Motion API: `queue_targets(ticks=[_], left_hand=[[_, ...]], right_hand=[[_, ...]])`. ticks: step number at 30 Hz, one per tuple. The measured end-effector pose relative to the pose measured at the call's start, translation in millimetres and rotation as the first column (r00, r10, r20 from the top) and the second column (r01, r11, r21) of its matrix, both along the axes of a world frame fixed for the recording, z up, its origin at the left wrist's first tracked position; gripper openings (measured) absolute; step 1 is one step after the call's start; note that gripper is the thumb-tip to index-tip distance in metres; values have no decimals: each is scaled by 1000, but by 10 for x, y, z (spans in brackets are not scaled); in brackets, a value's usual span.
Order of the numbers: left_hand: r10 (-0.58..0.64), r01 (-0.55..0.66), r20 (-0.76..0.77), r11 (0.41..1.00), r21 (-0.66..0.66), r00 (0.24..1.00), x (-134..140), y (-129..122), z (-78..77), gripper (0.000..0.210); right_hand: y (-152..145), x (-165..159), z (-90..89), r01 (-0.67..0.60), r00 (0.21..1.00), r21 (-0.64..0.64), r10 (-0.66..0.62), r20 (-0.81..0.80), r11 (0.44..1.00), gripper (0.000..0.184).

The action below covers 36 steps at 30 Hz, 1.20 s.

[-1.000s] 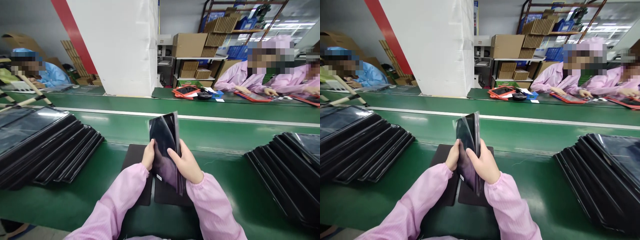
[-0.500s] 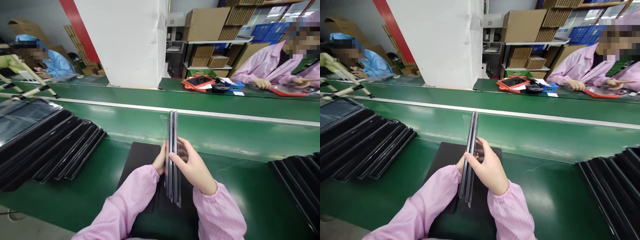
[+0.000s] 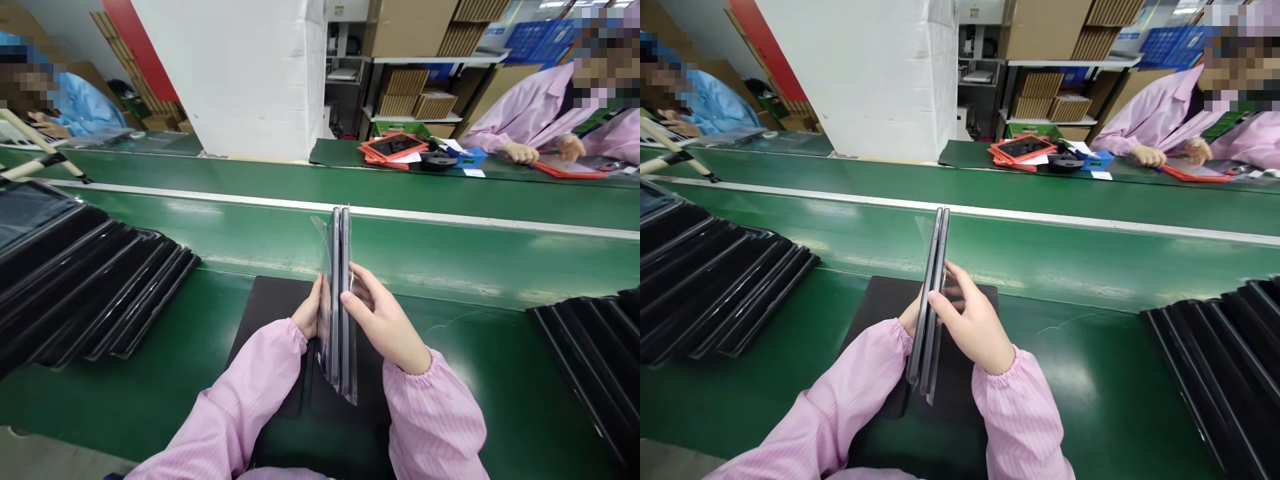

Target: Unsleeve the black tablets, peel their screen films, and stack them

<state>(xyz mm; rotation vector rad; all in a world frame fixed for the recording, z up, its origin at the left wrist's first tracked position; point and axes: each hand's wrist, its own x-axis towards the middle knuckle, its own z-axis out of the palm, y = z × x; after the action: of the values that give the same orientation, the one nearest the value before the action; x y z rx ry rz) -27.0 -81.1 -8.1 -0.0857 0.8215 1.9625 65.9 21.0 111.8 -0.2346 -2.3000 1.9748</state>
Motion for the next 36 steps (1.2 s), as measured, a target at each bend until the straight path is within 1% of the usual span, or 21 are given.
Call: queue_targets(ticks=[3, 9, 13, 18, 23, 27, 31, 33, 36], left_hand=[[0, -1, -16, 999, -44, 1000, 9, -5, 18, 59], [31, -34, -26, 992, -120, 999, 49, 13, 88, 68], [18, -20, -16, 996, -83, 1000, 77, 20, 128, 68], [7, -7, -10, 999, -40, 1000, 86, 5, 133, 70], [-18, 17, -20, 999, -47, 1000, 90, -9, 134, 70], [6, -8, -52, 999, -36, 999, 97, -4, 158, 70], [-13, 10, -57, 999, -52, 998, 98, -1, 180, 70], [5, -9, -53, 997, -79, 999, 95, -3, 177, 68], [65, -70, -55, 993, -100, 996, 92, -6, 164, 62]], right_hand=[[16, 7, 11, 3, 1000, 0, -3, 0, 1000, 58], [85, 14, 18, -1, 1000, -3, 1, -30, 1000, 52], [123, 44, 27, -18, 999, -5, 18, -34, 1000, 52], [136, 45, 45, -26, 999, 1, 26, -27, 1000, 55], [147, 24, 34, -20, 1000, -20, 20, -19, 1000, 61], [168, 15, 11, -24, 999, -27, 23, -31, 999, 65], [189, 2, -5, -20, 999, -23, 19, -45, 1000, 64], [193, 0, -2, -20, 999, -22, 19, -43, 1000, 64], [195, 2, 9, -18, 999, -18, 18, -42, 1000, 66]])
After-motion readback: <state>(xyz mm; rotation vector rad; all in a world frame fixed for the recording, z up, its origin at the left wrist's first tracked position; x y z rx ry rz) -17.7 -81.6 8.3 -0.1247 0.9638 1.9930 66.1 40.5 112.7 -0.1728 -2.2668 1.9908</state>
